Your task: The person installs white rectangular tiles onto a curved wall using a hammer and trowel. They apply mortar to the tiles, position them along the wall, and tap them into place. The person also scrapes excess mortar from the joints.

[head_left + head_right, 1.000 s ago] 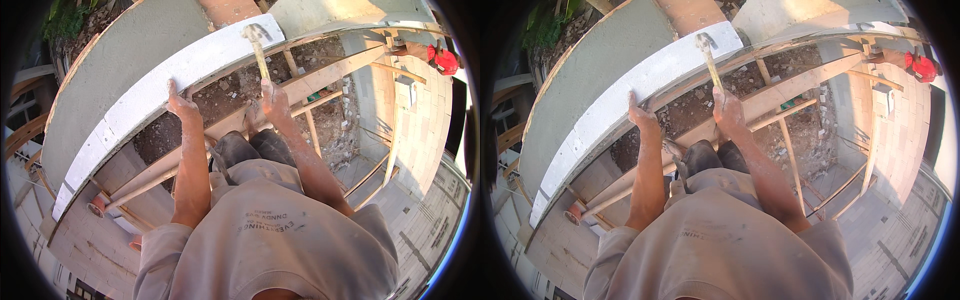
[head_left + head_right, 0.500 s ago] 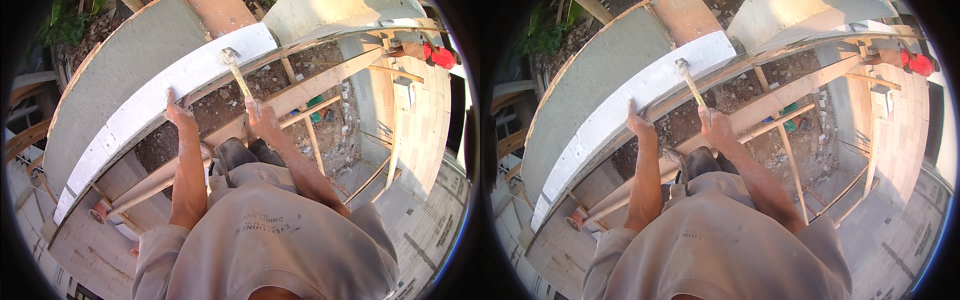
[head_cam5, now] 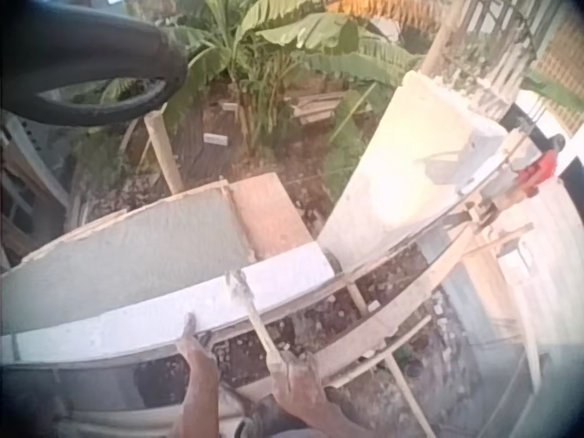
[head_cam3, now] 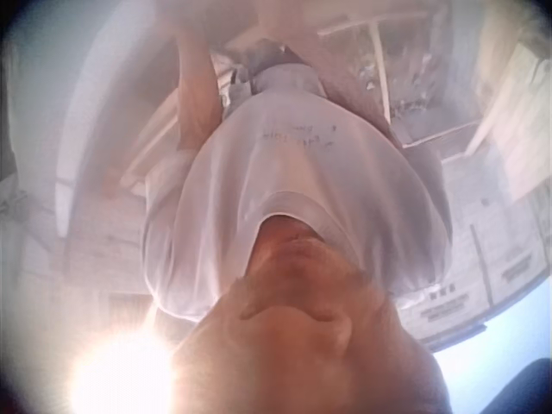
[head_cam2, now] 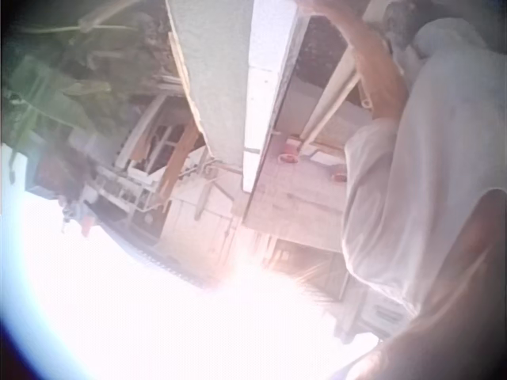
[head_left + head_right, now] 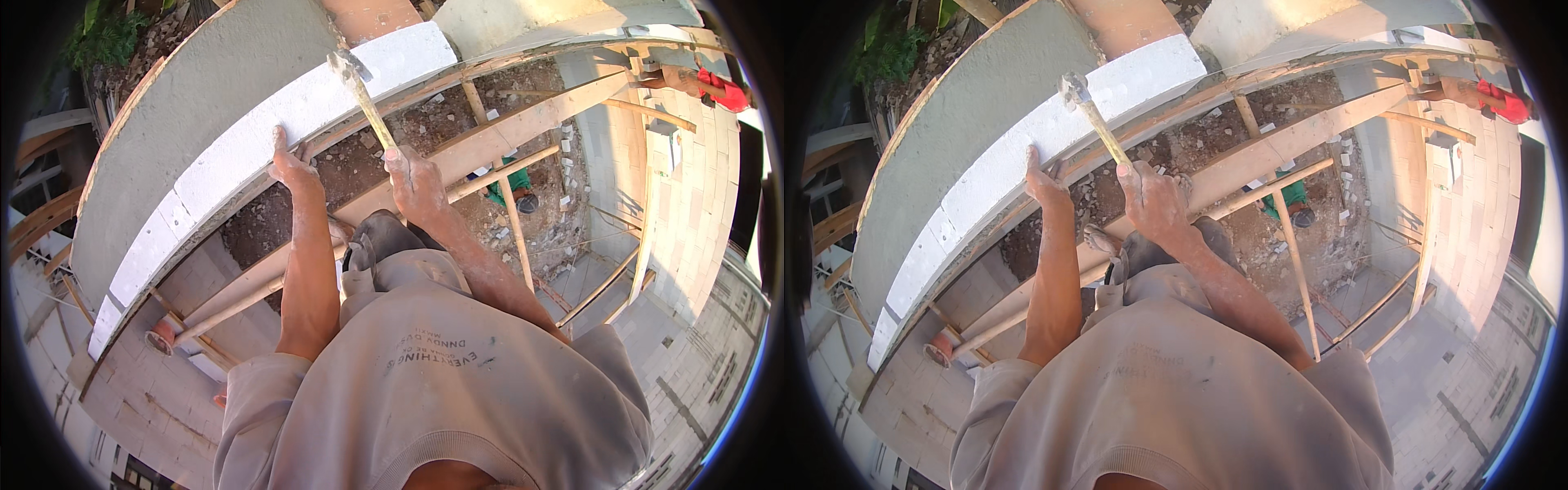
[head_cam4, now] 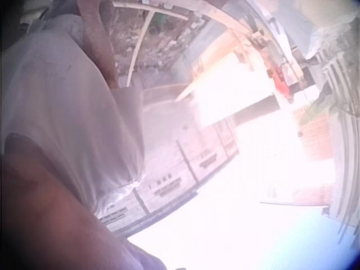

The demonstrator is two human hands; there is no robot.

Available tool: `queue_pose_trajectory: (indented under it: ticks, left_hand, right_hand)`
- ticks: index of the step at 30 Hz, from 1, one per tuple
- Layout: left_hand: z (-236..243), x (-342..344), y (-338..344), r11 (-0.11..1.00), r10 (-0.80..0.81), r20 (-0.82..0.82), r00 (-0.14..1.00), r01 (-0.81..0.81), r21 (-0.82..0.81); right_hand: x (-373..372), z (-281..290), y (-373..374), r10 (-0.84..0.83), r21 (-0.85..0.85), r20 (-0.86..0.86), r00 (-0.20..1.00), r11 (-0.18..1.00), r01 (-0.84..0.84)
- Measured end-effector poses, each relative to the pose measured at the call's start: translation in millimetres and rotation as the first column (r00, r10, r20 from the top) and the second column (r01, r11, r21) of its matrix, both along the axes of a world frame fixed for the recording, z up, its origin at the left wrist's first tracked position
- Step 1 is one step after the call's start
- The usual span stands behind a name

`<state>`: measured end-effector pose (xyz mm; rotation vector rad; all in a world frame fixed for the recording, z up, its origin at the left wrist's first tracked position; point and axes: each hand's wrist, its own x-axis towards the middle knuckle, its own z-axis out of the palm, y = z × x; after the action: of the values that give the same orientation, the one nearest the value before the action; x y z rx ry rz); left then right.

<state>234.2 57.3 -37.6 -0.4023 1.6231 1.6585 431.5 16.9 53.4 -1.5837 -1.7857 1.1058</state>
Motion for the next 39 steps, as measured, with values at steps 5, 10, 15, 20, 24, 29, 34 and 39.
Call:
queue_pose_trajectory:
  ticks: [5, 10, 15, 20, 24, 29, 34, 39]
  left_hand:
    - [3, 2, 2, 0.999, -0.038, 0.033, 0.999, 0.039, -0.035]
    - [4, -4, 8, 0.999, -0.045, 0.042, 0.998, 0.045, 0.009]
    - [-11, -4, -3, 0.997, -0.073, -0.003, 0.997, 0.073, -0.005]
    - [-42, -9, -6, 0.999, -0.04, -0.078, 0.996, 0.042, 0.018]
    - [-36, -7, -8, 0.999, -0.018, -0.035, 0.999, 0.016, -0.045]
    - [-38, -7, 3, 1.0, -0.006, -0.027, 1.0, 0.007, 0.005]
    - [-12, -17, -2, 0.997, 0.047, 0.071, 0.996, -0.051, 0.055]
    - [-7, -51, -17, 0.987, 0.162, -0.01, 0.987, -0.162, 0.019]
  right_hand:
    - [-11, 2, 5, -0.029, 0.14, -0.029, 0.999, 0.99, 0.033]
    - [-5, -28, 20, 0.01, -0.007, 0.082, 0.997, 1.0, -0.009]
    - [-7, 25, 23, 0.021, 0.108, -0.246, 0.969, 0.994, 0.006]
    - [8, -50, 16, 0.098, 0.079, 0.064, 0.993, 0.992, -0.103]
    - [-12, -2, 12, -0.014, -0.184, -0.2, 0.98, 0.983, -0.023]
    - [-15, -28, 9, 0.101, 0.108, -0.049, 0.994, 0.99, -0.095]
    - [-19, -12, 7, 0.056, -0.252, 0.046, 0.997, 0.967, -0.043]
    - [-24, 4, -3, 0.071, -0.025, -0.329, 0.942, 0.996, -0.084]
